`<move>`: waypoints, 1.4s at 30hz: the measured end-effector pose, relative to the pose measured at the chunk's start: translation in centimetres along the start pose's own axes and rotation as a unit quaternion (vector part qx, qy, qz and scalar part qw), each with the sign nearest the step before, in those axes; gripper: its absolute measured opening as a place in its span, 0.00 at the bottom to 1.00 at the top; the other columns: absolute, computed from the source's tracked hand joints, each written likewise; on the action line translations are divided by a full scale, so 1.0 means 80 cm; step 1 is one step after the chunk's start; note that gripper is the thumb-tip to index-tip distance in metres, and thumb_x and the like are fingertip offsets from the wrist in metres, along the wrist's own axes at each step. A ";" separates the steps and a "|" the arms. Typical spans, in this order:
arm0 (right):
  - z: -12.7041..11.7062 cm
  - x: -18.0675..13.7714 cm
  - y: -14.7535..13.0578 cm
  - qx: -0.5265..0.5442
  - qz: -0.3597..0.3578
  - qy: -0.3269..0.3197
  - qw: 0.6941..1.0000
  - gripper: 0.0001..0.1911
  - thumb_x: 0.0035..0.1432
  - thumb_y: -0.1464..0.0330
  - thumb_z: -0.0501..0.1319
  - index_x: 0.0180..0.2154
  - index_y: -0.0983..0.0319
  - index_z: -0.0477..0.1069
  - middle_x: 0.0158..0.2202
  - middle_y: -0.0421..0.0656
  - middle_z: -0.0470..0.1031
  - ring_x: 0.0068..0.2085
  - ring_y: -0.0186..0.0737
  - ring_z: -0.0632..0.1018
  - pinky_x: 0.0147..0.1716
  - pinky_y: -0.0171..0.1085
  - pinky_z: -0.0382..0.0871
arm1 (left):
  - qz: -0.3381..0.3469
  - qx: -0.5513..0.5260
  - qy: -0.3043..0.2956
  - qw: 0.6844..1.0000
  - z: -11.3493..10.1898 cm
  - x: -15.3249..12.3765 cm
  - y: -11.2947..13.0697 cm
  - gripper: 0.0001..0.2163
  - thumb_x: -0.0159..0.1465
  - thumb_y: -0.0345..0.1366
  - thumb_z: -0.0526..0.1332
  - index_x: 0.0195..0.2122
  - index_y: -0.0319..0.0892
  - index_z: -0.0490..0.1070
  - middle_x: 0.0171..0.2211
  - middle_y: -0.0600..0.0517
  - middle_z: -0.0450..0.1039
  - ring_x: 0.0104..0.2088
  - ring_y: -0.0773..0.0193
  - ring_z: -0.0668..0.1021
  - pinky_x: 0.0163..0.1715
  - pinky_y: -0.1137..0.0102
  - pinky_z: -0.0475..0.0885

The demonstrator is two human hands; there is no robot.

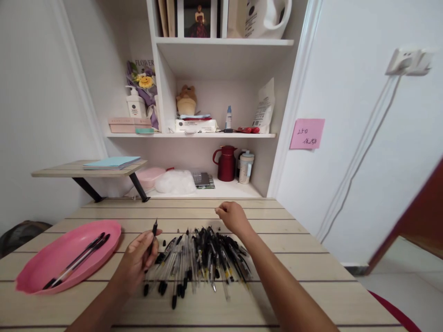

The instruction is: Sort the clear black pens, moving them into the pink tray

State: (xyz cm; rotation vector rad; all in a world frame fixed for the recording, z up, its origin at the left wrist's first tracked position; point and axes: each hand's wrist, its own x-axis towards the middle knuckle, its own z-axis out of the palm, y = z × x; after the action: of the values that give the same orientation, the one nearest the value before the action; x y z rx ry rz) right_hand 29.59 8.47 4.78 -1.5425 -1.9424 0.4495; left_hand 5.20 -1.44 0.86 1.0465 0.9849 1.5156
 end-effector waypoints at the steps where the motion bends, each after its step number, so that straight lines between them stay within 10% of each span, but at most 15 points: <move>1: 0.003 0.008 0.013 -0.032 0.009 -0.005 0.999 0.12 0.49 0.65 0.54 0.22 0.64 0.70 0.20 0.42 0.70 0.24 0.34 0.70 0.24 0.32 0.59 | -0.002 0.002 -0.001 1.000 -0.002 0.002 -0.001 0.16 0.55 0.42 0.57 0.41 0.38 0.66 0.17 0.59 0.62 0.12 0.78 0.56 0.11 0.79 0.48; 16: 0.061 0.034 0.057 -0.062 0.030 -0.019 0.997 0.07 0.36 0.79 0.58 0.21 0.66 0.73 0.26 0.49 0.75 0.32 0.44 0.73 0.31 0.35 0.60 | -0.050 -0.025 -0.007 0.998 -0.002 0.006 -0.009 0.13 0.55 0.42 0.57 0.38 0.39 0.66 0.17 0.60 0.62 0.10 0.79 0.56 0.11 0.79 0.45; 22: 0.034 0.017 0.004 0.071 0.004 0.007 0.997 0.11 0.49 0.68 0.54 0.31 0.63 0.73 0.25 0.43 0.74 0.27 0.35 0.73 0.26 0.32 0.62 | -0.078 0.007 -0.040 0.996 0.011 -0.003 -0.013 0.14 0.55 0.44 0.56 0.35 0.38 0.66 0.16 0.59 0.63 0.10 0.78 0.55 0.10 0.78 0.45; 28: 0.039 -0.038 -0.085 0.460 -0.046 -0.061 0.884 0.09 0.41 0.66 0.62 0.28 0.64 0.70 0.22 0.38 0.70 0.23 0.30 0.69 0.25 0.32 0.62 | -0.078 0.041 -0.074 0.993 0.017 -0.011 -0.015 0.14 0.56 0.45 0.54 0.35 0.38 0.66 0.17 0.58 0.62 0.11 0.77 0.56 0.11 0.77 0.46; 42: 0.066 -0.053 -0.094 0.450 -0.094 -0.097 0.883 0.08 0.44 0.69 0.61 0.31 0.62 0.69 0.27 0.40 0.71 0.28 0.34 0.73 0.30 0.34 0.66 | -0.082 0.064 -0.090 0.990 0.018 -0.013 -0.016 0.15 0.56 0.45 0.55 0.36 0.37 0.67 0.16 0.58 0.62 0.11 0.77 0.57 0.11 0.77 0.46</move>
State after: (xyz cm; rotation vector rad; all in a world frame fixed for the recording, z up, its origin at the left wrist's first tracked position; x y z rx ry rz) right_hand 21.14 3.03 4.29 -0.7120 -1.6034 1.2402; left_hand 7.07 -2.12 -0.05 1.1414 1.0236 1.2145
